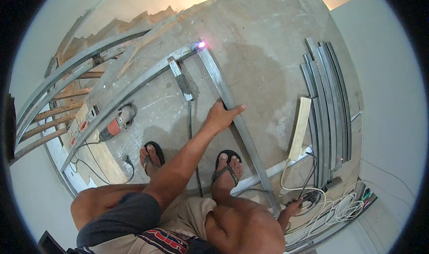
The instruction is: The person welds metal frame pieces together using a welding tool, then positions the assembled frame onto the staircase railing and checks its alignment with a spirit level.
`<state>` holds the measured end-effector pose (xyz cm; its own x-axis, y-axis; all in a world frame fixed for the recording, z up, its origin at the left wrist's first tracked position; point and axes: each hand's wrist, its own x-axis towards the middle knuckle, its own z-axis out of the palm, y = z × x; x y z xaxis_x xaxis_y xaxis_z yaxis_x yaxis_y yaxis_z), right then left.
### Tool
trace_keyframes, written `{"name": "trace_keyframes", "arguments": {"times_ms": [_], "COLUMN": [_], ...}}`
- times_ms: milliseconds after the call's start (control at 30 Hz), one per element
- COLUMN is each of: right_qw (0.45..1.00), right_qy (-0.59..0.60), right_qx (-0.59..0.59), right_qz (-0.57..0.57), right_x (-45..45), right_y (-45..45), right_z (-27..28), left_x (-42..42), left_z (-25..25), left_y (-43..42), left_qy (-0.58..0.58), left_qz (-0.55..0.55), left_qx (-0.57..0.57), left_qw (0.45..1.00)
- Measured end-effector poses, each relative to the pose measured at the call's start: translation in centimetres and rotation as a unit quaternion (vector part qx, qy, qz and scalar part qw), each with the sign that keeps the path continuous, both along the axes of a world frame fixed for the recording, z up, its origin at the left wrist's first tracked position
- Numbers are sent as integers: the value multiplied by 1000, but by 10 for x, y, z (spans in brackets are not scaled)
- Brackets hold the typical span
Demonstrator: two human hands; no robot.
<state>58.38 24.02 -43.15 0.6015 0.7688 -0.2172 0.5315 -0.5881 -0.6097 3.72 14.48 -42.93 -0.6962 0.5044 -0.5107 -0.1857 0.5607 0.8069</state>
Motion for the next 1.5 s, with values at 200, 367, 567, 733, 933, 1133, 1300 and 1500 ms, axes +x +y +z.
{"name": "trace_keyframes", "arguments": {"times_ms": [200, 367, 567, 733, 933, 1133, 1300, 1500], "right_qw": [912, 916, 781, 750, 749, 755, 741, 739], "right_qy": [-341, -24, 75, 29, -67, -104, -123, -135], "right_qx": [-81, -10, -105, -110, 11, -14, -13, -9], "right_qz": [214, 401, 612, 652, 659, 647, 660, 660], "right_x": [-25, -163, -265, -263, -263, -270, -269, -269], "right_y": [-54, -41, -21, -20, -44, -48, -48, -51], "right_z": [21, 52, 44, 41, 21, 20, 16, 16], "left_x": [15, 49, 3, -170, -241, -230, -228, -219], "left_z": [7, 18, 72, 147, 126, 45, 50, 46], "left_y": [-11, -2, -50, -165, -364, -423, -412, -403], "left_qy": [-215, -201, 113, 252, 256, 293, 319, 348], "left_qz": [109, 218, -209, -372, -268, -155, -146, -96], "left_qx": [46, 60, 11, -195, -468, -405, -408, -420], "left_qw": [969, 953, 971, 872, 802, 852, 843, 833]}}
